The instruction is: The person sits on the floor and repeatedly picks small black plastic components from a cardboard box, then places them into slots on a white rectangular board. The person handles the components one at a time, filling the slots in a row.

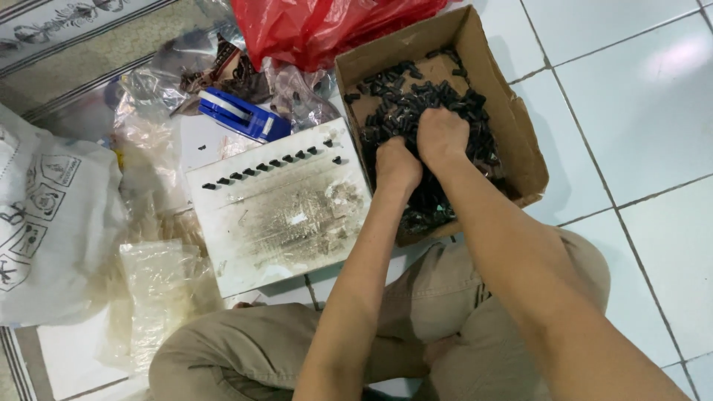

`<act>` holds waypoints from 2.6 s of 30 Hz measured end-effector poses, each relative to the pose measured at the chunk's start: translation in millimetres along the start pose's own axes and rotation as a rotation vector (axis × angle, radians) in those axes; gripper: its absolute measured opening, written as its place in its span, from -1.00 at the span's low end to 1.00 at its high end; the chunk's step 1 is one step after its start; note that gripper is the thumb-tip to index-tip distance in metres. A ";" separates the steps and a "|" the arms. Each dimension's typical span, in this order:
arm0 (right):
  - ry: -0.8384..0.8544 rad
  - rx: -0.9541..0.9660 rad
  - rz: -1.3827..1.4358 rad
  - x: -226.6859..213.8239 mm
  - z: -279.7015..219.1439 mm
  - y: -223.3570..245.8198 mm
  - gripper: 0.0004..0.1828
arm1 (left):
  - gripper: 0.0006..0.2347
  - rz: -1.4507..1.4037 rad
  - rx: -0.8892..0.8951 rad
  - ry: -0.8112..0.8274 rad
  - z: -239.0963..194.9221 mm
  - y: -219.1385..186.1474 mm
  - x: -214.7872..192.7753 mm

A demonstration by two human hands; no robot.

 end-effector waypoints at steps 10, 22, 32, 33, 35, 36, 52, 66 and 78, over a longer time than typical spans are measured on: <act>0.061 0.181 0.213 12.4 8.6 -17.9 -0.82 | -0.74 -0.012 0.025 -0.036 -9.8 -1.5 -2.9; 0.182 0.280 0.653 -76.5 -2.6 -12.5 -0.81 | -0.77 -0.261 0.264 -0.122 -34.2 -17.0 -35.8; 0.251 0.015 1.285 -178.8 -70.2 62.6 -0.80 | -0.84 -0.659 0.170 -0.115 -78.4 51.6 -160.6; 0.287 0.000 1.385 -187.6 -78.2 72.6 -0.82 | -0.86 -0.719 0.141 -0.142 -83.0 57.9 -173.3; 0.310 -0.021 1.451 -185.2 -86.1 93.6 -0.85 | -0.85 -0.828 0.105 -0.159 -89.3 65.8 -183.0; 0.326 -0.036 1.521 -184.1 -88.4 103.9 -0.88 | -0.83 -0.931 0.074 -0.167 -90.3 69.3 -187.5; 0.204 -0.035 1.568 -153.4 -84.8 130.1 -0.79 | -0.83 -1.146 0.096 -0.220 -82.5 78.9 -173.2; 0.167 -0.069 1.478 -149.6 -88.0 134.8 -0.87 | -0.85 -1.022 0.203 -0.386 -88.7 71.3 -182.3; 0.139 0.007 1.431 -142.9 -99.4 133.7 -0.91 | -0.88 -0.856 0.328 -0.454 -87.2 70.4 -180.7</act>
Point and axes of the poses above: each hand's wrist, its own z-axis towards the middle knuckle, its own x-axis out of the palm, y = z × x, the point moved 4 cm from there along z, towards the middle knuckle, and after that the axes turned 13 degrees about -y, right-handed, at the moved point
